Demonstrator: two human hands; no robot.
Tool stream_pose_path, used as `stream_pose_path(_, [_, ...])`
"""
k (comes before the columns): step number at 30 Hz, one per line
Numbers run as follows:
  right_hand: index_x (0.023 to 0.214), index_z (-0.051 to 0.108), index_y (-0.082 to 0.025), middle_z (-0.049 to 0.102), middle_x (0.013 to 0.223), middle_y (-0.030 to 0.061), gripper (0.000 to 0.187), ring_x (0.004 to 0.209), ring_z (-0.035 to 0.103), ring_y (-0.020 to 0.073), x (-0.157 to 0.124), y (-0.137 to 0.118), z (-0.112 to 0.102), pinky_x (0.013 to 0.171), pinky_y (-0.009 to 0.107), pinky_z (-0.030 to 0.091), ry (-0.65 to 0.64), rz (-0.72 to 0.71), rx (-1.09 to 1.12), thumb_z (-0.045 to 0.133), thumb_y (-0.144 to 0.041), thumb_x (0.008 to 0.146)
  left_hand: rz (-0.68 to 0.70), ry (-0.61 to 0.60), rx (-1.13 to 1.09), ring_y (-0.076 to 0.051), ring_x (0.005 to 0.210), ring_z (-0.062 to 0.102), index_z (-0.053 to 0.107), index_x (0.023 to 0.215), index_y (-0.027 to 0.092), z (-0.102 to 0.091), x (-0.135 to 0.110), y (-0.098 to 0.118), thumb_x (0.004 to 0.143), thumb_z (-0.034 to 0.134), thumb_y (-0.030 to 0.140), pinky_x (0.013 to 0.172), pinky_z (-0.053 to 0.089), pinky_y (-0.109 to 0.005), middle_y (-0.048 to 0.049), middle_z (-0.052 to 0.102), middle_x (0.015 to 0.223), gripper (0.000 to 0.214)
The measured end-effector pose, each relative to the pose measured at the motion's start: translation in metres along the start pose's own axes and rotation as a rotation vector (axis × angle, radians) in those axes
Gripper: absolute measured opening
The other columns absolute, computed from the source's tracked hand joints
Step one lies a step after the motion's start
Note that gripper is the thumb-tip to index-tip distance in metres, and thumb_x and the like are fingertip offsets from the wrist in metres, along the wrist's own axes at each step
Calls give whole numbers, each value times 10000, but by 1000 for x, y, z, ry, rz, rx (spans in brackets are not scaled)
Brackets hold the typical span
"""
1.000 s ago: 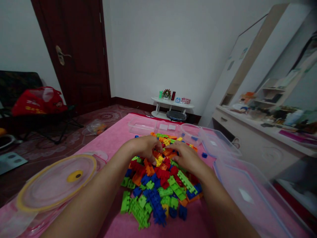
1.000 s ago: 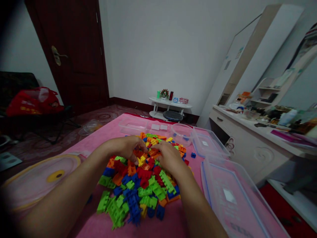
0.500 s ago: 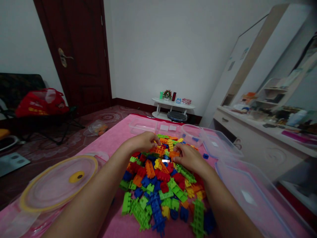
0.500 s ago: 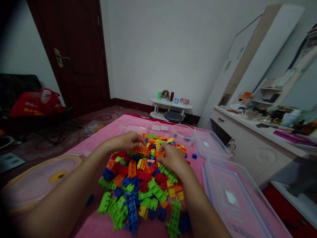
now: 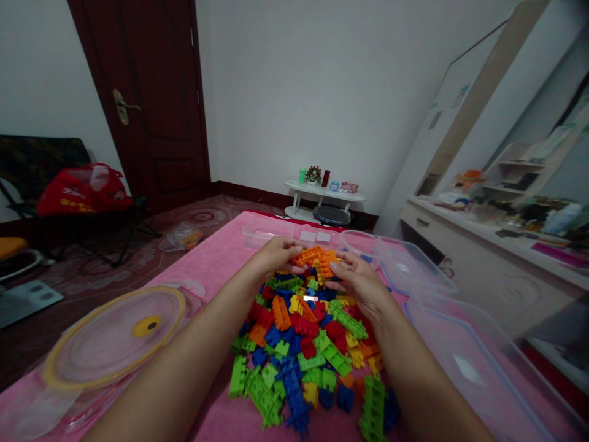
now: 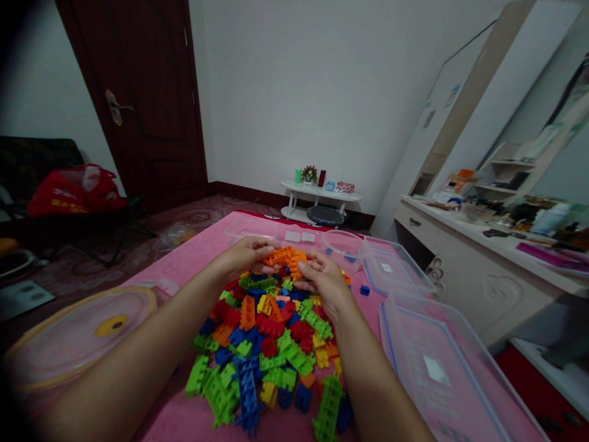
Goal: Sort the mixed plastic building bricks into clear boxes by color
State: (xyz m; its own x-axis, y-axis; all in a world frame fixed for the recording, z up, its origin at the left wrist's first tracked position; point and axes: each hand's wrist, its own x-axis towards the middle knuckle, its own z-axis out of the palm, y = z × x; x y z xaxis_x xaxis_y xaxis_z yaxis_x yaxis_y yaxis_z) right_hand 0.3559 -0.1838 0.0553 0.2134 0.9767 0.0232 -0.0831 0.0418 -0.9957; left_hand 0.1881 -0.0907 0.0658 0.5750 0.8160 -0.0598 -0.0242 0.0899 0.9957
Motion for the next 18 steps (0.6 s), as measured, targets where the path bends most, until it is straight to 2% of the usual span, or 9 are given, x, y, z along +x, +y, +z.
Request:
stream_pose_path(3, [909, 605, -188, 662, 908, 15, 268, 781, 637, 128, 1, 3, 5, 674, 260, 564, 23, 59, 184, 714, -244, 670, 18, -37, -161, -108, 698, 659, 614, 1002, 89, 13, -1, -2, 852, 486, 76, 641, 572, -226, -79, 674, 898, 197])
stream_pose_path(6, [863, 600, -184, 668, 856, 9, 173, 727, 633, 116, 1, 4, 9, 636, 244, 564, 70, 73, 268, 674, -210, 709, 44, -54, -160, -120, 744, 661, 623, 980, 80, 22, -2, -6, 850, 457, 53, 637, 571, -226, -89, 677, 926, 212])
stream_pose_path(11, [917, 596, -202, 682, 825, 14, 176, 645, 625, 102, -1, 4, 10, 458, 159, 485, 42, 95, 194, 641, -275, 764, 28, -77, -36, -119, 660, 656, 649, 957, 88, 24, -2, -9, 846, 461, 102, 593, 558, -230, -68, 690, 808, 219])
stream_pose_path(14, [900, 587, -196, 679, 771, 7, 187, 617, 623, 96, -1, 6, 10, 434, 142, 459, 35, 85, 176, 655, -293, 755, 15, -88, 24, -102, 592, 637, 652, 958, 88, 25, -4, -7, 837, 464, 106, 566, 537, -206, -52, 685, 730, 224])
stream_pose_path(18, [878, 581, -176, 662, 684, 9, 188, 599, 628, 104, 1, 8, 11, 476, 160, 488, 18, 68, 188, 661, -291, 753, 40, -98, 112, -95, 544, 610, 660, 955, 97, 27, -7, -5, 818, 470, 117, 535, 510, -191, -29, 667, 659, 236])
